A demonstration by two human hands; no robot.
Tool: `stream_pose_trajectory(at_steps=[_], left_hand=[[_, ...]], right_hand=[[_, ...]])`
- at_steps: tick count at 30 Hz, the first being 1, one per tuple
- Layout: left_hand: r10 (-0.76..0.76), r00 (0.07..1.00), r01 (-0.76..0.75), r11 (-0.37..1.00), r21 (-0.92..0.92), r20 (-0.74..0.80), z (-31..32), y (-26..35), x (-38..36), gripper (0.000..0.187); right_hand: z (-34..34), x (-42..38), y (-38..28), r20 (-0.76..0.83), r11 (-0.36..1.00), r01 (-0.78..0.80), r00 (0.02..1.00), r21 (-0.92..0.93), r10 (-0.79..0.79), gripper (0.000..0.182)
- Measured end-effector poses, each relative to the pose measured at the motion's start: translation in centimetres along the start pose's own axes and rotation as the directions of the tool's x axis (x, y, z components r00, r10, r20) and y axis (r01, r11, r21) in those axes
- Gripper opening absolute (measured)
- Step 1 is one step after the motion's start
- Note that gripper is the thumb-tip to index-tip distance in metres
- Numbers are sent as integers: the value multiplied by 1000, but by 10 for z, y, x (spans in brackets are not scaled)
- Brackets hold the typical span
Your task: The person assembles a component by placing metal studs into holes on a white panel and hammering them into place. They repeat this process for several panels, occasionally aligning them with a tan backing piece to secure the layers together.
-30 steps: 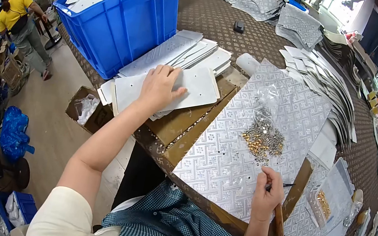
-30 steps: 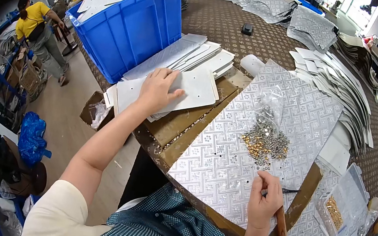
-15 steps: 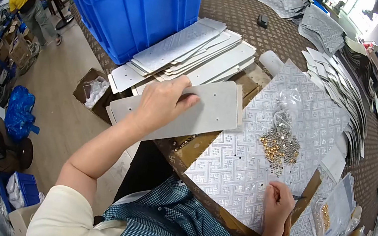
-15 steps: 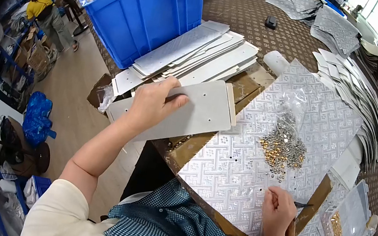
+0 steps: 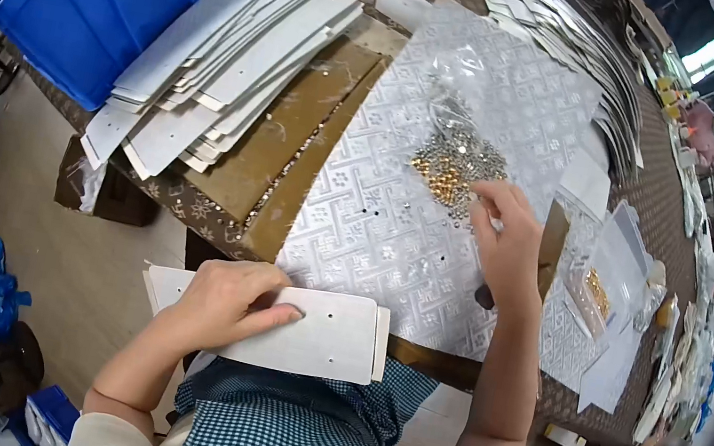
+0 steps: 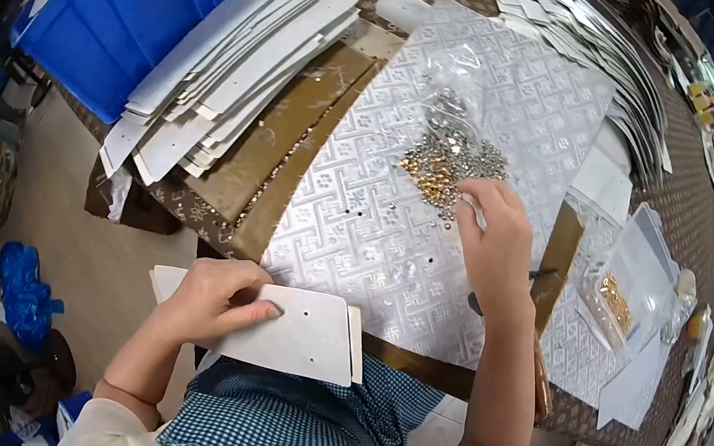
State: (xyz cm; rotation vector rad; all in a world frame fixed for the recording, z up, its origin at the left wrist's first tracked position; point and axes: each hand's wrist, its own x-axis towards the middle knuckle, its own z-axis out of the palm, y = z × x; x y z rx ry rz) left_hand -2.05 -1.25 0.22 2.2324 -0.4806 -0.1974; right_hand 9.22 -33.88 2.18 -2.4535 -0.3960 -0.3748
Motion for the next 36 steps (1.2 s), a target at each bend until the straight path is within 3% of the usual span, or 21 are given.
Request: stream_pose_trajectory(at_steps=[5, 9, 15, 19, 20, 23, 28, 36], left_hand=[[57, 997, -56, 998, -18, 47, 8, 5, 4, 28], [86, 995, -86, 996, -3, 54, 9, 4, 6, 30], [132, 991, -130, 990, -46, 30, 14, 5, 10, 33], [192, 981, -193, 981, -27, -42, 22, -1, 9, 29], [189, 981, -190, 981, -27, -36, 22, -2, 8, 29], [175, 985, -175, 984, -33, -15, 21, -3, 5, 31], [165, 986, -165, 985, -55, -1, 21, -4, 2, 35], [127, 984, -128, 992, 1, -122, 12, -4, 1, 30]], right_hand=[[13, 29, 20, 123, 995, 48, 992, -90, -37, 25], [27, 34, 16, 130, 976, 57, 991, -212, -29, 29], [23, 20, 1, 210, 997, 39, 977, -61, -26, 25], [21, 9, -3, 108, 999, 38, 993, 6, -38, 20], [19, 9, -3, 71, 995, 66, 996, -76, -61, 15], [9, 3, -1, 183, 990, -33, 981, -138, 58, 10], [8, -4, -2, 180, 989, -56, 980, -138, 81, 6], [9, -7, -1, 150, 979, -70, 984, -192, 100, 3]])
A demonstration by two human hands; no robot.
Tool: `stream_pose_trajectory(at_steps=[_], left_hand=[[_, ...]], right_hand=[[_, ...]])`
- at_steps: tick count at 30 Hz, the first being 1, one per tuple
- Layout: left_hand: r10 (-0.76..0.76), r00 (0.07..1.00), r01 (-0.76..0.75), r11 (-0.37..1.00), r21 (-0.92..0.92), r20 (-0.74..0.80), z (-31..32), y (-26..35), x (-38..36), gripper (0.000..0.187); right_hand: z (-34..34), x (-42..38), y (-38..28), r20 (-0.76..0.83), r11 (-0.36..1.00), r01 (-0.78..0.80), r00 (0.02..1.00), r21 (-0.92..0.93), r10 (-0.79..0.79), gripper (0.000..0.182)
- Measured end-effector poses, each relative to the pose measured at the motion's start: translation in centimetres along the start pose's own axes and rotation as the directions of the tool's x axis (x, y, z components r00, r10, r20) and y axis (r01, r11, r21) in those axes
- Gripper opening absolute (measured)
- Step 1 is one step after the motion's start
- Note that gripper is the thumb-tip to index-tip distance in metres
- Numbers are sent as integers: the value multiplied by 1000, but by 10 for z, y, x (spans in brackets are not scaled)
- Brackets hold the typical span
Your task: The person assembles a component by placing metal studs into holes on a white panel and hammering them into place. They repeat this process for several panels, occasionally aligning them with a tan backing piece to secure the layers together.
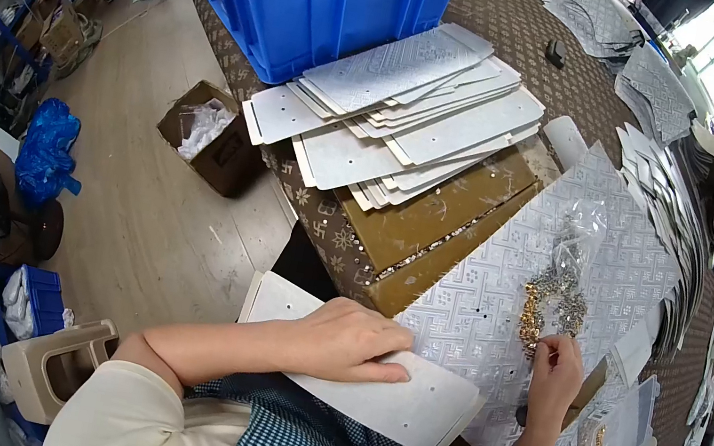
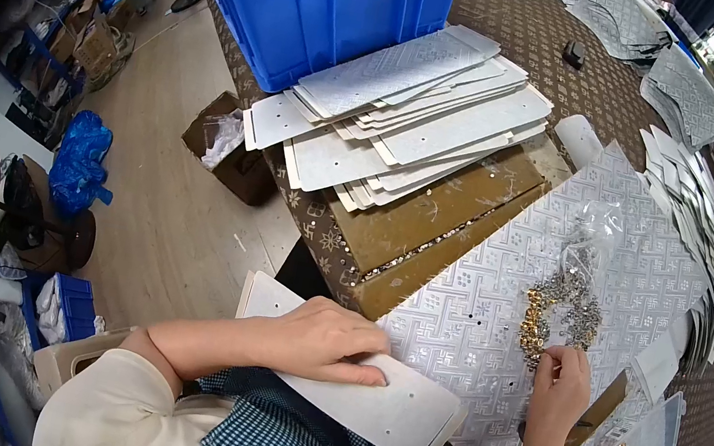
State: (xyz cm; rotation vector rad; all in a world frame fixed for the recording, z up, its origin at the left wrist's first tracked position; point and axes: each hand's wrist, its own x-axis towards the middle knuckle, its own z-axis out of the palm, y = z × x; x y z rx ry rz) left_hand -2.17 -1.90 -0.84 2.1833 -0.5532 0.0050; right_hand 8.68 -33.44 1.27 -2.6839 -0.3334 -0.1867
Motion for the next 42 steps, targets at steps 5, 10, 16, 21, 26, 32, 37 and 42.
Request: stream_pose_trajectory(at_steps=[5, 10, 16, 21, 26, 32, 37, 42], left_hand=[[-137, 963, 135, 991, -24, -231, -35, -7, 35, 24], [-123, 852, 148, 989, 9, -509, -85, -35, 102, 26], [-202, 817, 334, 930, 157, -540, -124, -84, 159, 40], [-334, 771, 598, 672, 437, -542, -152, -120, 156, 70], [-521, 702, 706, 600, 377, -485, -162, -158, 142, 87], [-193, 781, 555, 650, 518, -594, -170, -127, 130, 36], [169, 743, 318, 762, 564, -648, -164, -77, 94, 27], [495, 797, -95, 669, 737, -347, -123, 0, 56, 29]], right_hand=[[4, -7, -11, -252, 988, 65, 967, 143, -27, 2], [10, -15, -13, -436, 955, 195, 896, 223, -81, 4], [11, -18, -3, -455, 952, 200, 887, 232, -76, 4], [9, -21, -3, -433, 956, 168, 900, 241, -50, 4], [7, -19, -8, -436, 941, 193, 898, 278, -56, 7], [6, -21, -7, -447, 937, 204, 893, 285, -59, 9], [6, -28, -8, -459, 848, 220, 888, 482, 31, 11], [3, -27, -21, -20, 244, 31, 999, 969, -48, 85]])
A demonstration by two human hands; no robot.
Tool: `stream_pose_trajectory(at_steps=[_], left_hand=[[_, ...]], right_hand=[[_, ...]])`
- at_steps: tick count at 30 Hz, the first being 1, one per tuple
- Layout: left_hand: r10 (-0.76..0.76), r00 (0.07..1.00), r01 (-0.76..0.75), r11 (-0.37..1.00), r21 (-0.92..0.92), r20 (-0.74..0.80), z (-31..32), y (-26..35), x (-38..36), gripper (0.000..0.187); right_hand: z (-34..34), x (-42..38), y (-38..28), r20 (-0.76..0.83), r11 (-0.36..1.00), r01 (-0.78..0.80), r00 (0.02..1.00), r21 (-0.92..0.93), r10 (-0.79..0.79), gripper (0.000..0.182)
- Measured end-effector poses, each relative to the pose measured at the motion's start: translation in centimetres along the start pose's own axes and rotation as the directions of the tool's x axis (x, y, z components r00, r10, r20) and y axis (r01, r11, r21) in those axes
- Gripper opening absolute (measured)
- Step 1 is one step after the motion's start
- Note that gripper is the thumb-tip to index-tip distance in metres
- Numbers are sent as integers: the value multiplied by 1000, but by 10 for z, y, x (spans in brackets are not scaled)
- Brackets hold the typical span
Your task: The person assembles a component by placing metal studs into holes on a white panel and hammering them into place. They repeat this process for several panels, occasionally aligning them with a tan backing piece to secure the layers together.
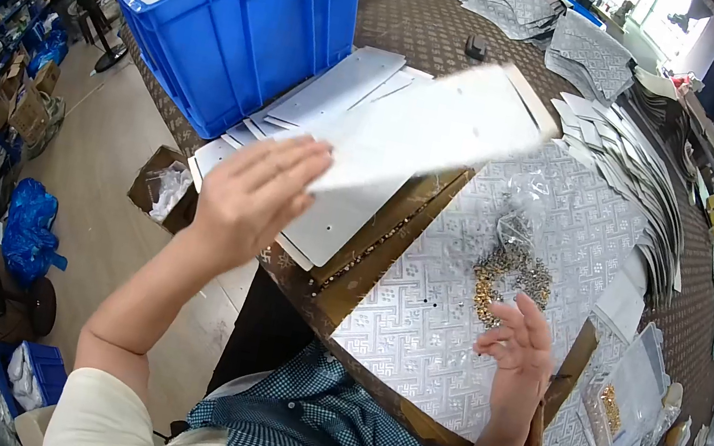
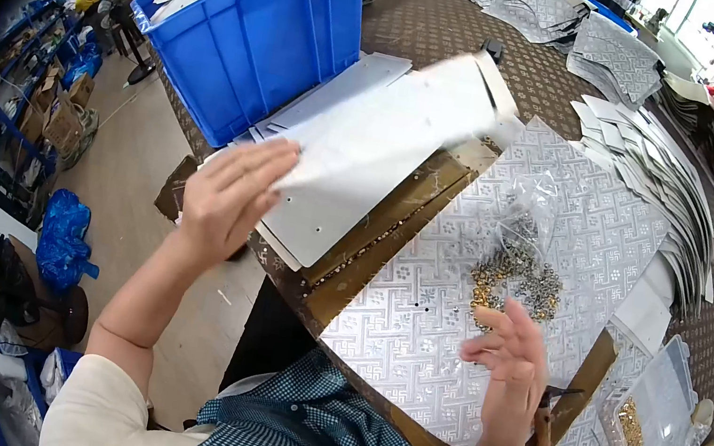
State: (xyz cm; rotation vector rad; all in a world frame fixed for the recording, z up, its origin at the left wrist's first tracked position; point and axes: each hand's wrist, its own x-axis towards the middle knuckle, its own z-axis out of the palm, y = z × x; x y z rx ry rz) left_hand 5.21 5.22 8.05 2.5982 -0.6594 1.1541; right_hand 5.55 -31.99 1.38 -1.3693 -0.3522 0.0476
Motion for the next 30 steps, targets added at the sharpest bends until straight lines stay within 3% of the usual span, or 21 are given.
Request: stream_pose_trajectory(at_steps=[3, 4, 5, 7, 8, 10, 14, 17, 18, 20, 23, 24, 27, 28, 30], left_hand=[[165, 976, -154, 984, -88, 142, 12, 38, -27, 43], [210, 941, -172, 972, -159, 264, 12, 48, -36, 45], [271, 900, -193, 950, -247, 341, 20, 54, -45, 45], [294, 857, -164, 934, -317, 423, 31, 62, -61, 44], [320, 848, -202, 932, -302, 422, 36, 63, -66, 45], [264, 835, -73, 923, -377, 484, 31, 67, -55, 48], [45, 956, 66, 931, -360, 291, 39, 80, -32, 53], [-36, 985, 96, 925, -367, 168, 58, 91, -2, 49], [-115, 939, 249, 876, -412, 323, 61, 95, 4, 48], [-209, 759, 543, 726, -423, 616, 66, 101, 12, 47], [-227, 609, 675, 651, -347, 760, 67, 103, 6, 45], [-220, 545, 722, 613, -320, 809, 63, 106, 1, 44], [-28, 749, 447, 759, -474, 662, 58, 113, -26, 36], [-2, 738, 452, 745, -491, 675, 51, 117, -26, 33], [-6, 707, 507, 701, -501, 707, 45, 122, -31, 32]], right_hand=[[-3, -2, 1, 195, 931, -211, 968, 298, 157, 110], [-5, -11, 4, 68, 898, -254, 967, 360, 246, 111], [-7, -8, 2, 215, 821, -261, 961, 508, 173, 90], [-7, -13, 7, -76, 917, -323, 934, 233, 348, 57], [-5, -13, 2, -70, 904, -375, 916, 205, 396, 37], [-3, -14, 4, -59, 927, -335, 935, 169, 349, 34], [2, -13, 3, -6, 957, -250, 967, 147, 254, 37], [1, -16, 4, 35, 969, -226, 974, 102, 224, 38], [2, -16, 3, 36, 971, -216, 976, 99, 213, 38], [-4, -16, 5, 65, 980, -193, 980, 37, 190, 36], [-17, -16, 8, 9, 989, -138, 990, 46, 138, 33], [-14, -13, 1, -95, 984, -102, 989, 147, 116, 31], [-37, -8, -14, -372, 975, 19, 922, -222, -103, 23], [-37, -6, -14, -463, 964, 20, 874, -265, -146, 16], [-39, -6, -9, -423, 946, -60, 902, -319, -85, 12]])
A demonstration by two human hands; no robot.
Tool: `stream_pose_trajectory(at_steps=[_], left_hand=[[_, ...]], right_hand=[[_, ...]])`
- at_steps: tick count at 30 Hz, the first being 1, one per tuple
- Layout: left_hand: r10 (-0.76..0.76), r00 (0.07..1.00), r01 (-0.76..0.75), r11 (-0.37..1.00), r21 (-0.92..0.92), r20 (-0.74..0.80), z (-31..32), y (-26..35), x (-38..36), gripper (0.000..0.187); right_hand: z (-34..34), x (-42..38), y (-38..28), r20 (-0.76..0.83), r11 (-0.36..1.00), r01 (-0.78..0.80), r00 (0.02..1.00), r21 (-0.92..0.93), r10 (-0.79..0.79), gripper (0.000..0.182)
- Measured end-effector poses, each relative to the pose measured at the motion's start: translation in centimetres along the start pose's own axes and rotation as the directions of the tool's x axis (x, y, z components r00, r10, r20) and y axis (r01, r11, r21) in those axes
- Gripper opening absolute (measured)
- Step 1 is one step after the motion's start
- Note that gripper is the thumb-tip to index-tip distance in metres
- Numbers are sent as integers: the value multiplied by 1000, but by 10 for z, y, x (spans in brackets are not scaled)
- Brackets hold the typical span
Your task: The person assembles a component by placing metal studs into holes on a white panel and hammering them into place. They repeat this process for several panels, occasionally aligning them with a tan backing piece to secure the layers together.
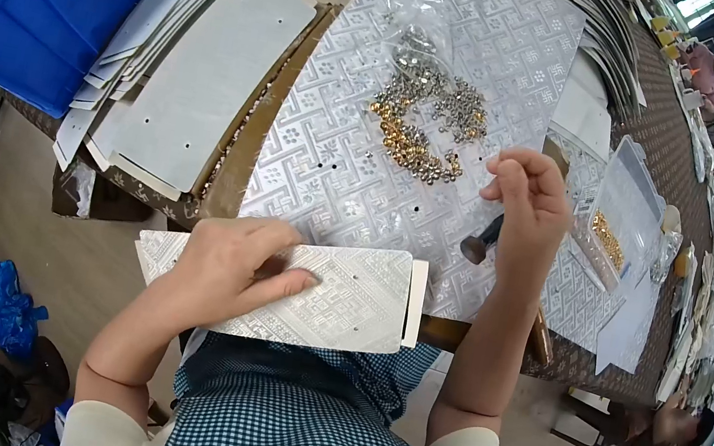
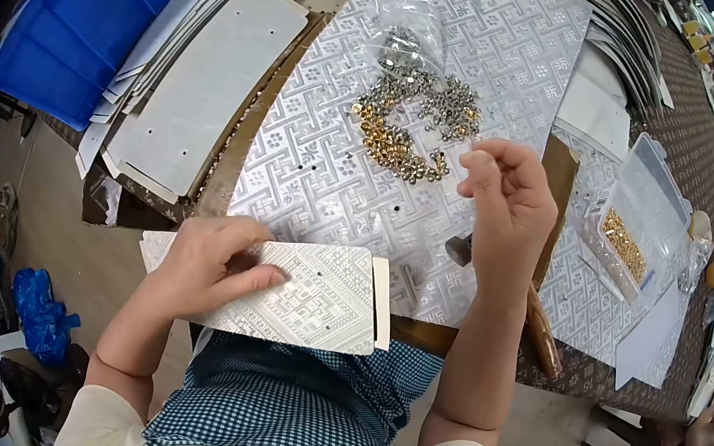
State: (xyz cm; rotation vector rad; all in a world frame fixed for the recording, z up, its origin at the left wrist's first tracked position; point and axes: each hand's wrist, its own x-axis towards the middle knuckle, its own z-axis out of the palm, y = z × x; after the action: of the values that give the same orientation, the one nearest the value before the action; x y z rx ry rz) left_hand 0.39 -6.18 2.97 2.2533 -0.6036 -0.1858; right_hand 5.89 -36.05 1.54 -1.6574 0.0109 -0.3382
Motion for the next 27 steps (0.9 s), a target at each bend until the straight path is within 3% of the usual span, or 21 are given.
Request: stream_pose_trajectory(at_steps=[2, 4, 8, 14, 17, 23, 27], left_hand=[[20, 1000, -20, 1000, 8, -5, 2, -1, -3, 31], [38, 999, -38, 999, 17, -20, 5, -5, -4, 31], [49, 999, -49, 998, 38, 7, 9, -11, -5, 31], [66, 998, -66, 997, 43, 1, 13, -15, -4, 30], [66, 998, -65, 997, 44, -24, 15, -16, -5, 29], [81, 997, -80, 994, 76, -13, 15, -17, -5, 29], [88, 996, -85, 993, 80, -24, 15, -17, -6, 30]], right_hand=[[9, -1, 3, 39, 991, -111, 993, -76, 115, 6], [12, 1, 9, 156, 960, -62, 982, -271, 108, 4], [21, 12, -3, 223, 827, 84, 974, -556, 50, 7], [34, 32, 12, 331, 666, 238, 944, -707, 14, 4], [43, 38, 12, 314, 580, 217, 947, -785, 72, 7], [46, 44, 9, 371, 571, 258, 924, -779, 89, 9], [42, 39, 6, 349, 666, 227, 936, -710, 53, 6]])
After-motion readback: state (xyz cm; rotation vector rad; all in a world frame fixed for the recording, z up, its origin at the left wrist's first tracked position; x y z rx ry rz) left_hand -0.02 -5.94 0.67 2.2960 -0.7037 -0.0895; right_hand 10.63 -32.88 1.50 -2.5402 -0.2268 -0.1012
